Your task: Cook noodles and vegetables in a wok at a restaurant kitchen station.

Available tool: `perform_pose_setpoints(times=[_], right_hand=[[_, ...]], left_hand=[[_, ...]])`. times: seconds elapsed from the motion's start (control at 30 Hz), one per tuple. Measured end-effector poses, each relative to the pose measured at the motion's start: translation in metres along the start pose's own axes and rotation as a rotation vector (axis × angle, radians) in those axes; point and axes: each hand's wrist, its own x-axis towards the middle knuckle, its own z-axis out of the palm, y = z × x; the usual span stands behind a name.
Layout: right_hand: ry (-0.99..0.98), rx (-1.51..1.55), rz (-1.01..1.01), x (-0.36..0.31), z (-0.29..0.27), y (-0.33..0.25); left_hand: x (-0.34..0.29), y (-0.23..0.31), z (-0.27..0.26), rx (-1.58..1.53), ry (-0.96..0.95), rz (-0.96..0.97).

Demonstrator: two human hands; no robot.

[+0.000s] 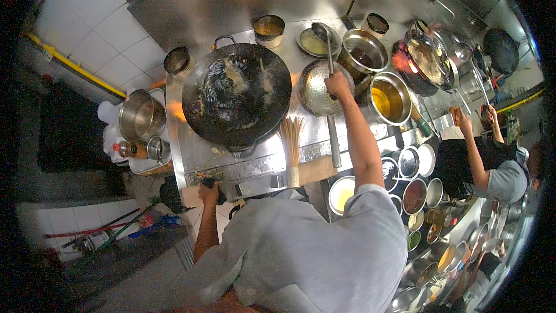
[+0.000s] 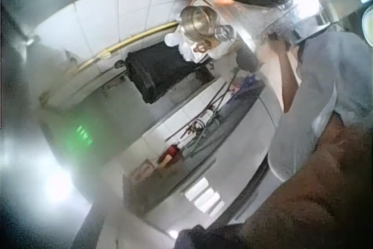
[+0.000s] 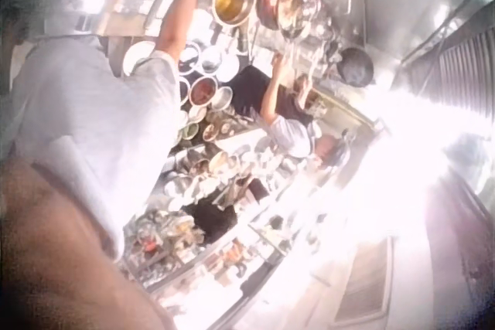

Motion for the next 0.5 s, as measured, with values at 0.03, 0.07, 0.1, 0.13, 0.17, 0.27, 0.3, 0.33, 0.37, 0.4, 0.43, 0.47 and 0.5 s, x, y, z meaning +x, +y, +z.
perform_pose_setpoints(times=[0.03, 0.07, 0.1, 0.13, 0.17, 0.27, 0.3, 0.33, 0.37, 0.4, 0.43, 0.47, 0.5], right_hand=[[-0.155, 0.188, 0.176, 0.017, 0.001, -0.001], [-0.315, 0.374, 0.350, 0.032, 0.002, -0.005], [-0.316, 0.375, 0.345, 0.047, 0.000, 0.005], [-0.481, 1.112, 0.672, 0.060, -0.006, 0.019], [-0.643, 1.853, 0.985, 0.065, -0.008, 0.014], [-0.584, 2.401, 0.945, 0.059, -0.021, 0.003], [-0.619, 2.441, 0.901, 0.052, -0.028, -0.008], [-0.636, 2.436, 0.902, 0.046, -0.035, -0.021], [-0.635, 2.393, 0.905, 0.037, -0.044, -0.029], [-0.634, 2.351, 0.913, 0.025, -0.054, -0.037], [-0.586, 2.334, 0.842, 0.010, -0.066, -0.053], [-0.577, 2.375, 0.830, -0.008, -0.085, -0.071], [-0.620, 2.375, 0.775, -0.025, -0.103, -0.082]], left_hand=[[-0.007, -0.002, -0.002, 0.106, -0.035, -0.105], [-0.009, -0.010, 0.000, 0.104, -0.026, -0.115], [-0.009, -0.017, 0.009, 0.103, 0.021, -0.075], [-0.006, -0.023, 0.016, 0.104, 0.065, -0.030], [-0.008, -0.027, 0.017, 0.099, 0.069, -0.048], [-0.005, -0.041, 0.026, 0.054, 0.081, -0.005], [0.001, -0.052, 0.033, 0.040, 0.069, -0.036], [0.006, -0.063, 0.040, 0.025, 0.057, -0.067], [0.007, -0.060, 0.039, 0.019, 0.054, -0.067], [0.004, -0.052, 0.030, -0.030, 0.056, -0.050], [-0.003, -0.042, 0.017, -0.077, 0.060, -0.041], [-0.011, -0.031, 0.004, -0.074, 0.059, -0.050], [-0.018, -0.017, -0.012, -0.125, 0.134, 0.030]])
